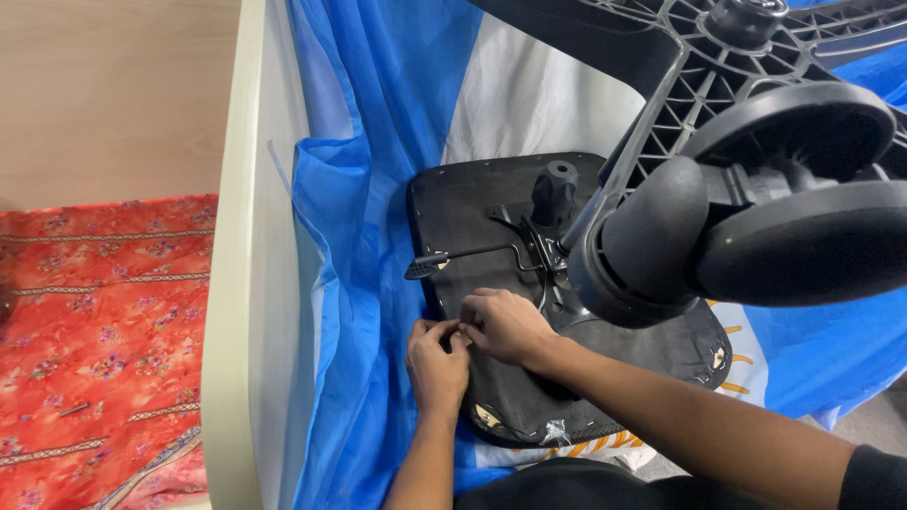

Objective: The person works on an office chair seat placed upside down on the floor, unscrewing and removing screws from the metal mechanism plate under the seat with a screwdriver, handling the black plastic gas-lift cover and small screws, and tightening screws back into the seat plate.

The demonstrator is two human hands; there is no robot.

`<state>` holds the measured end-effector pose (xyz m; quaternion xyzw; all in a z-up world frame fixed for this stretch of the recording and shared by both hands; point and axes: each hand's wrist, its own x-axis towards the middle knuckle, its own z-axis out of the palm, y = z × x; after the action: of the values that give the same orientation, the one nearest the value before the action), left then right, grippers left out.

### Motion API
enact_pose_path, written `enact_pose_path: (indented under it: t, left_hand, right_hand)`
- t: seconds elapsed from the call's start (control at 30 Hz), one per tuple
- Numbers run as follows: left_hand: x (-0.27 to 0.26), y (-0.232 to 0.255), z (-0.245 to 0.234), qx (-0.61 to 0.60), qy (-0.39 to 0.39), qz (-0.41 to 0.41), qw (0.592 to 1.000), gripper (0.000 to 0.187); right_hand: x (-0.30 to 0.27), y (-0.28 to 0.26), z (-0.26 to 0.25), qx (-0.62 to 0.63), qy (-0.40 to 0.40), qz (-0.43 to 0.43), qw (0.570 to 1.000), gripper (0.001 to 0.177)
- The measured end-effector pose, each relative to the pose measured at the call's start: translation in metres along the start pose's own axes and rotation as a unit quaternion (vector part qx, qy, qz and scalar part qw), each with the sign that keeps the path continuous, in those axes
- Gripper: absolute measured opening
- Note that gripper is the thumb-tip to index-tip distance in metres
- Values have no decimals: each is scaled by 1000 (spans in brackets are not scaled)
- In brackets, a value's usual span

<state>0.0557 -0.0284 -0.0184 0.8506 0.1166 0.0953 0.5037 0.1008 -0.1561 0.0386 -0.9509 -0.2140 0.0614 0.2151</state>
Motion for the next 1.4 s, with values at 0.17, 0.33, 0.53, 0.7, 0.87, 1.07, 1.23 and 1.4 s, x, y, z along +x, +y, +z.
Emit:
enact_pose_path:
  t: [0.17, 0.33, 0.53, 0.7, 0.87, 1.07, 1.23, 1.4]
  left_hand:
    - [-2, 7, -4, -23, 7, -20, 1000, 22]
    - [-5, 8, -5, -52, 0, -46, 998, 16]
    - [-8, 13, -8, -22, -1, -19, 1000, 16]
    - [-7, 19, -10, -24, 0, -53, 998, 27]
    - [-8, 13, -8, -32, -9, -47, 998, 18]
    - [-9, 0, -6, -16, -2, -6, 1000, 21]
    - [-8, -1, -5, -39, 9, -25, 999, 34]
    - [-9, 0, 2, -51, -10, -67, 996, 17]
  right_hand:
    - [-5, 1, 1, 6, -8, 18, 1000, 17]
    - [-5, 3, 1, -14, 0, 7, 1000, 19]
    - [-8, 3, 0, -32, -24, 28, 999, 20]
    - [-11, 3, 1, 0, -13, -3, 1000, 19]
    - [-12, 3, 2, -18, -24, 6, 1000, 16]
    - [-23, 12, -8, -39, 35, 51, 997, 22]
    - [-40, 21, -27, -78, -26, 169, 982, 52]
    - [-60, 29, -35, -153, -215, 249, 932, 55]
